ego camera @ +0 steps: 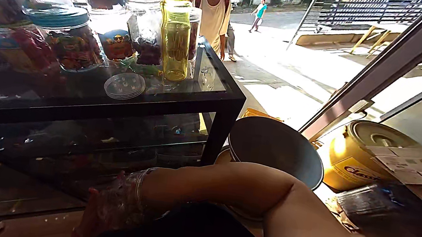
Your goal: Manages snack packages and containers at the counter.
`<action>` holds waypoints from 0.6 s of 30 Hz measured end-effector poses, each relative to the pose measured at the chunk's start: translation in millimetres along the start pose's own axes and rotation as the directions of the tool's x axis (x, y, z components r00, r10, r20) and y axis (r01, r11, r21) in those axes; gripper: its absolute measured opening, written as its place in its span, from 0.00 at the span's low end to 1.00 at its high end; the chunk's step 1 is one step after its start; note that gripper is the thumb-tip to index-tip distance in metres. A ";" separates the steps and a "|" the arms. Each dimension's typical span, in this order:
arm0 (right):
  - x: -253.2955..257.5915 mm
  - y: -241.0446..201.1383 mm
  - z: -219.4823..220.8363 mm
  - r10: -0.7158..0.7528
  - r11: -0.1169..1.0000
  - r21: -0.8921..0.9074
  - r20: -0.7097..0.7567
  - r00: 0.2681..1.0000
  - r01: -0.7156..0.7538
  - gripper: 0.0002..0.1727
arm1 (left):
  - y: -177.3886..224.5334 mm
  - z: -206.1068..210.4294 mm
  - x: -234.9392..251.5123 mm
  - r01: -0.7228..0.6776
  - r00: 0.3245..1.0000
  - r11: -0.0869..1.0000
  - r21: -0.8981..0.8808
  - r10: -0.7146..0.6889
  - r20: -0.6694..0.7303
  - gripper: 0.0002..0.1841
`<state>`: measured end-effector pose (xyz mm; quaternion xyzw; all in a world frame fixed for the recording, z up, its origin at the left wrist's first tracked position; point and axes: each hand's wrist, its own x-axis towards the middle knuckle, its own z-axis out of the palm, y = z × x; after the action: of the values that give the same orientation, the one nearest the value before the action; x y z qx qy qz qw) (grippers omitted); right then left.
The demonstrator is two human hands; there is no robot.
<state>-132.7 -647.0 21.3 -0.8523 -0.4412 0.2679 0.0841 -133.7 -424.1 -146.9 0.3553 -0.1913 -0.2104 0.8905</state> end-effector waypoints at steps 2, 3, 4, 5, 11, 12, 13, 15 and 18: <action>-2.8 15.2 10.0 -0.080 0.997 -0.030 -0.127 0.989 0.077 0.19 | -5.8 -28.6 6.5 -0.014 0.985 1.000 -0.007 0.015 0.171 0.36; -10.1 18.3 9.4 -0.104 0.995 -0.016 -0.199 0.975 0.103 0.16 | -0.7 -10.3 5.6 0.036 0.998 0.998 0.042 -0.034 -0.044 0.34; -18.8 18.4 5.9 -0.106 0.994 0.005 -0.255 0.961 0.111 0.15 | 2.0 2.4 7.0 0.064 0.986 0.996 0.067 -0.053 -0.157 0.32; -26.8 17.6 1.1 -0.096 0.994 0.026 -0.307 0.947 0.110 0.16 | 2.4 9.2 9.1 0.064 0.981 0.996 0.065 -0.051 -0.185 0.31; -53.4 32.2 -28.0 0.068 0.896 0.425 -0.416 0.907 0.127 0.14 | -13.6 11.3 23.5 0.014 0.993 0.991 -0.134 -0.030 -0.118 0.37; -57.3 38.4 -30.0 0.108 0.828 0.543 -0.394 0.913 0.136 0.15 | -15.9 13.1 24.4 0.015 0.989 0.988 -0.151 -0.037 -0.146 0.38; -61.0 44.6 -30.3 0.138 0.727 0.667 -0.375 0.917 0.164 0.15 | -17.8 14.3 25.3 0.013 0.986 0.986 -0.166 -0.040 -0.163 0.39; -68.3 53.8 -30.3 0.178 0.510 0.836 -0.333 0.926 0.203 0.15 | -19.7 16.0 26.9 0.023 0.987 0.975 -0.220 -0.057 -0.150 0.40; -73.8 67.2 -26.8 0.146 0.313 0.908 -0.335 0.931 0.278 0.18 | -19.0 20.7 30.9 0.033 0.990 0.965 -0.259 -0.068 -0.126 0.39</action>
<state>-105.5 -743.4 46.5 -0.6538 -0.2123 0.3114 0.6561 -122.5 -463.9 -140.6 0.2553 -0.0934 -0.2317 0.9341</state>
